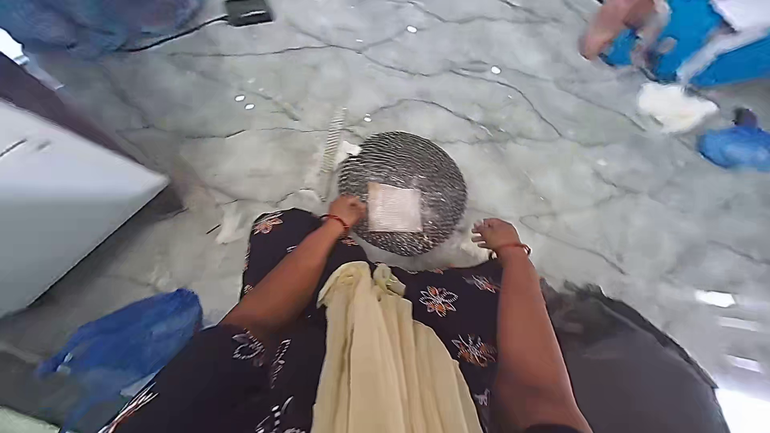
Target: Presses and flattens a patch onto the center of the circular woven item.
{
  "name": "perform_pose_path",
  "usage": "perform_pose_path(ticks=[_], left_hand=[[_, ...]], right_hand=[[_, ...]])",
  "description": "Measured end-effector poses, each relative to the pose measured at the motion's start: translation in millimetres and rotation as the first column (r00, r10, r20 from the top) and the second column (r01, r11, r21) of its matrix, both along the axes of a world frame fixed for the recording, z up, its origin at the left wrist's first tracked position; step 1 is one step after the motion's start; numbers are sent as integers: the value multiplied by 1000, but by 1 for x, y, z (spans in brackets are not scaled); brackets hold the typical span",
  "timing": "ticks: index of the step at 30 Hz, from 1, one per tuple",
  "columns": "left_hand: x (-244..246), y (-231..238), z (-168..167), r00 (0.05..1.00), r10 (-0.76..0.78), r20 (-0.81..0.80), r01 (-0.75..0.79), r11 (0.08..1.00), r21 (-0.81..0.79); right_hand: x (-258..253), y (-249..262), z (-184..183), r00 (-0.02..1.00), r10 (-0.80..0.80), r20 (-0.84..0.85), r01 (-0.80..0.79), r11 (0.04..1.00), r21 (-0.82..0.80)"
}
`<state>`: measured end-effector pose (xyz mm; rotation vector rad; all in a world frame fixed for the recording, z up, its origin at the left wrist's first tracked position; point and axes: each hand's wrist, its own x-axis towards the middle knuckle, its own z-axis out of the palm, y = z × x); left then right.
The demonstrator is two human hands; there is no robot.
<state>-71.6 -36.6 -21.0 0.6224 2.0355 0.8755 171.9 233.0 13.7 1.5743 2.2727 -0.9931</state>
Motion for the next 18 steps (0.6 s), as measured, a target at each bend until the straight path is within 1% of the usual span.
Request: perform_pose_path(ticks=[1, 3, 5, 7, 9, 11, 13, 15, 17, 18], left_hand=[[3, -1, 1, 1000, -14, -8, 14, 1000, 18], [7, -3, 3, 999, -32, 3, 32, 998, 56], [8, -8, 5, 1000, -5, 15, 3, 993, 116], [8, -13, 8, 998, 48, 36, -54, 984, 171], [7, -19, 12, 993, 95, 69, -107, 973, 205], [7, -23, 14, 986, 130, 100, -152, 955, 255], [10, -27, 15, 979, 157, 129, -189, 934, 303], [13, -31, 20, 980, 159, 121, -192, 919, 345], [17, -35, 23, 978, 189, 84, -206, 885, 417], [19, -36, 21, 973, 227, 39, -218, 853, 475]], right_hand=[[-14, -21, 6, 998, 62, -33, -62, 998, -26], [-41, -63, 15, 973, 232, -4, -231, 970, -71], [-62, -91, 10, 907, 410, 94, -402, 911, -93], [-80, -108, 2, 841, 495, 220, -484, 869, -105], [-94, -120, -4, 804, 499, 324, -498, 862, -91], [-106, -128, -9, 810, 464, 358, -482, 875, -42], [-115, -137, -18, 843, 423, 331, -451, 892, 8], [-127, -149, -28, 872, 411, 267, -436, 899, 36], [-146, -166, -31, 858, 464, 220, -483, 875, 38], [-156, -177, -32, 837, 511, 196, -528, 848, 46]])
